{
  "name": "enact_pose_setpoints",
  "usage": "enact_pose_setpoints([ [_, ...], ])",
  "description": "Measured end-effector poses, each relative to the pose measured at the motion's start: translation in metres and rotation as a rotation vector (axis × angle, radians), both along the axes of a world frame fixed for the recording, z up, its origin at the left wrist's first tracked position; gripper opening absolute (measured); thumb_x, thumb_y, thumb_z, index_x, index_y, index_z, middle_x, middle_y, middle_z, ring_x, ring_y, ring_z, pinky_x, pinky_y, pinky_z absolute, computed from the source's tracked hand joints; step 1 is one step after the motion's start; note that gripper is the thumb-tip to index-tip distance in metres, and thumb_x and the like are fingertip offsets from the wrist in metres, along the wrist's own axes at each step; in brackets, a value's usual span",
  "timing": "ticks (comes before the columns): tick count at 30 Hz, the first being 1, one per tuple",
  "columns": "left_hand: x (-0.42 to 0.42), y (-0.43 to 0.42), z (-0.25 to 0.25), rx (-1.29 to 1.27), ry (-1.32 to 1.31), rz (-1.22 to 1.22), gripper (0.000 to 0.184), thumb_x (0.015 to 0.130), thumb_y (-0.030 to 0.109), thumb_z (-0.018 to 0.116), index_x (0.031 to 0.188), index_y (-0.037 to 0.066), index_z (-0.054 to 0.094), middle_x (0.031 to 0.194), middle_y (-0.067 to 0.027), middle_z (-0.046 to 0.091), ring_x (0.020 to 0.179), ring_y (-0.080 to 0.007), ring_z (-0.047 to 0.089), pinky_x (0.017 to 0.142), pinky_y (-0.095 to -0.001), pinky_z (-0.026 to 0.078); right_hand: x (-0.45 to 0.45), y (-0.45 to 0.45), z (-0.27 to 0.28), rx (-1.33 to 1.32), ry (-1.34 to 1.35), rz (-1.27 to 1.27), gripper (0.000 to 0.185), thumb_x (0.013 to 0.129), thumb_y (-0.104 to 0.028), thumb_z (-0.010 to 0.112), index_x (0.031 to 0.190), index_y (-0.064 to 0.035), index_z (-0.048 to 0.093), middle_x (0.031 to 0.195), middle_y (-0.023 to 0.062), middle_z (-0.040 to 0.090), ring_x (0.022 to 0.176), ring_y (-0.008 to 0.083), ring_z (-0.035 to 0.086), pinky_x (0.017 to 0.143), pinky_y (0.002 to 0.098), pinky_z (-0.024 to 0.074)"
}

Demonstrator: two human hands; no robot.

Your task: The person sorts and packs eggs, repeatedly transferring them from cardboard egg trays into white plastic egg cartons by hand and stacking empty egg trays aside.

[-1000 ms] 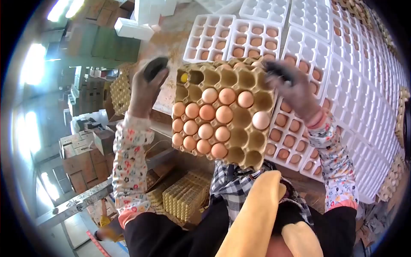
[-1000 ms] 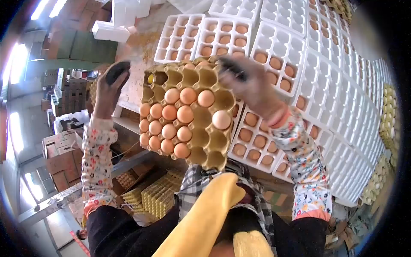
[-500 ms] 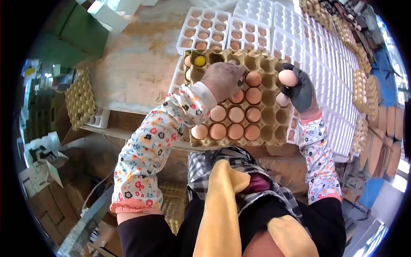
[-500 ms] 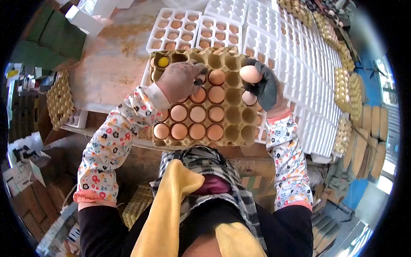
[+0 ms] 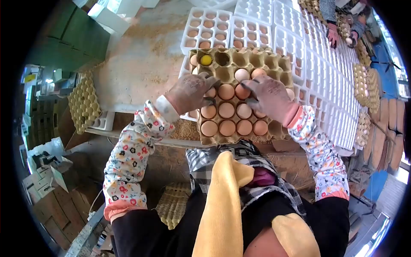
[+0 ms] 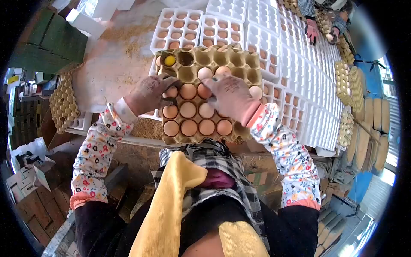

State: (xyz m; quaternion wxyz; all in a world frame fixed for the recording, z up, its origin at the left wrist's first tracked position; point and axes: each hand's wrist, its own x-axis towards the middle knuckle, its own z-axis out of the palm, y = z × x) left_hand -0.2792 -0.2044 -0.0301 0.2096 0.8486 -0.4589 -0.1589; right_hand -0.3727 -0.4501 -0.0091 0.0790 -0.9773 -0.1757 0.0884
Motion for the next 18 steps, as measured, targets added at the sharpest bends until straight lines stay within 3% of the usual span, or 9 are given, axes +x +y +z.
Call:
enact_pose_setpoints([
  [1, 0.004, -0.001, 0.000, 0.011, 0.057, 0.000, 0.057, 0.073, 0.028, 0.072, 0.123, 0.010, 0.055, 0.103, -0.0156, 0.063, 0.093, -0.0307, 0.062, 0.091, -0.0405, 0.047, 0.002, 0.007, 0.002, -0.073, 0.055, -0.015, 0.053, 0.076, -0.022, 0.067, 0.125, -0.0102, 0.049, 0.103, 0.0145, 0.057, 0.090, 0.0317, 0.060, 0.075, 0.0409, 0.0490],
  [3, 0.006, 0.008, -0.010, -0.604, 0.657, 0.242, 0.040, 0.085, 0.025, 0.062, 0.117, 0.001, 0.059, 0.104, -0.0106, 0.065, 0.092, -0.0226, 0.065, 0.075, -0.0326, 0.056, 0.010, 0.030, 0.012, -0.223, 0.158, -0.064, 0.053, 0.075, -0.020, 0.068, 0.123, -0.0097, 0.050, 0.105, 0.0138, 0.056, 0.092, 0.0310, 0.059, 0.077, 0.0402, 0.0489],
  [5, 0.027, 0.016, -0.011, -0.911, 1.285, 0.557, 0.036, 0.088, 0.023, 0.059, 0.114, -0.003, 0.059, 0.103, -0.0100, 0.064, 0.090, -0.0219, 0.065, 0.074, -0.0295, 0.055, 0.015, 0.035, 0.008, -0.264, 0.143, -0.081, 0.052, 0.071, -0.020, 0.071, 0.118, -0.0075, 0.052, 0.105, 0.0133, 0.057, 0.094, 0.0294, 0.060, 0.079, 0.0384, 0.0490],
  [7, 0.043, 0.005, -0.022, -0.858, 1.147, 0.476, 0.027, 0.088, 0.023, 0.057, 0.097, -0.001, 0.065, 0.095, -0.0085, 0.067, 0.089, -0.0185, 0.065, 0.072, -0.0284, 0.055, 0.015, 0.024, 0.003, -0.195, 0.041, -0.006, 0.045, 0.073, -0.019, 0.069, 0.113, -0.0057, 0.054, 0.104, 0.0132, 0.059, 0.093, 0.0284, 0.061, 0.077, 0.0360, 0.0504],
  [9, 0.019, -0.020, 0.043, -0.036, 0.786, 0.295, 0.044, 0.080, 0.037, 0.065, 0.107, 0.002, 0.060, 0.100, -0.0110, 0.062, 0.088, -0.0231, 0.063, 0.074, -0.0351, 0.053, 0.013, -0.003, 0.013, 0.153, 0.107, -0.109, 0.054, 0.073, -0.026, 0.072, 0.117, -0.0015, 0.052, 0.106, 0.0153, 0.059, 0.089, 0.0256, 0.062, 0.078, 0.0334, 0.0509],
  [11, -0.002, -0.041, 0.001, 0.341, -0.166, -0.123, 0.044, 0.073, 0.037, 0.072, 0.103, 0.006, 0.064, 0.097, -0.0133, 0.062, 0.086, -0.0261, 0.063, 0.077, -0.0399, 0.051, -0.006, -0.028, 0.021, 1.205, 0.523, -0.602, 0.060, 0.074, -0.024, 0.069, 0.126, -0.0012, 0.048, 0.106, 0.0121, 0.058, 0.082, 0.0219, 0.061, 0.072, 0.0320, 0.0519],
  [13, 0.000, -0.038, -0.008, 0.126, -0.048, -0.079, 0.046, 0.071, 0.038, 0.073, 0.103, 0.007, 0.066, 0.095, -0.0148, 0.063, 0.088, -0.0299, 0.063, 0.079, -0.0417, 0.050, -0.018, -0.034, 0.013, 1.628, 0.623, -0.699, 0.062, 0.076, -0.019, 0.065, 0.132, -0.0031, 0.043, 0.106, 0.0103, 0.058, 0.076, 0.0186, 0.060, 0.066, 0.0304, 0.0515],
  [15, 0.012, -0.026, 0.001, -0.135, 0.011, -0.052, 0.043, 0.073, 0.036, 0.070, 0.102, 0.004, 0.068, 0.096, -0.0151, 0.067, 0.090, -0.0286, 0.064, 0.077, -0.0371, 0.052, -0.019, -0.030, 0.030, 1.608, 0.715, -0.644, 0.056, 0.079, -0.015, 0.062, 0.131, -0.0032, 0.043, 0.107, 0.0109, 0.057, 0.075, 0.0172, 0.061, 0.064, 0.0299, 0.0515],
  [18, 0.018, -0.009, 0.004, -0.528, 1.050, 0.192, 0.044, 0.073, 0.015, 0.074, 0.112, 0.000, 0.061, 0.111, -0.0100, 0.061, 0.090, -0.0146, 0.062, 0.078, -0.0280, 0.051, -0.022, -0.019, 0.046, 1.397, 0.631, -0.621, 0.049, 0.081, -0.014, 0.061, 0.127, -0.0027, 0.048, 0.111, 0.0084, 0.057, 0.080, 0.0148, 0.062, 0.071, 0.0272, 0.0512],
])
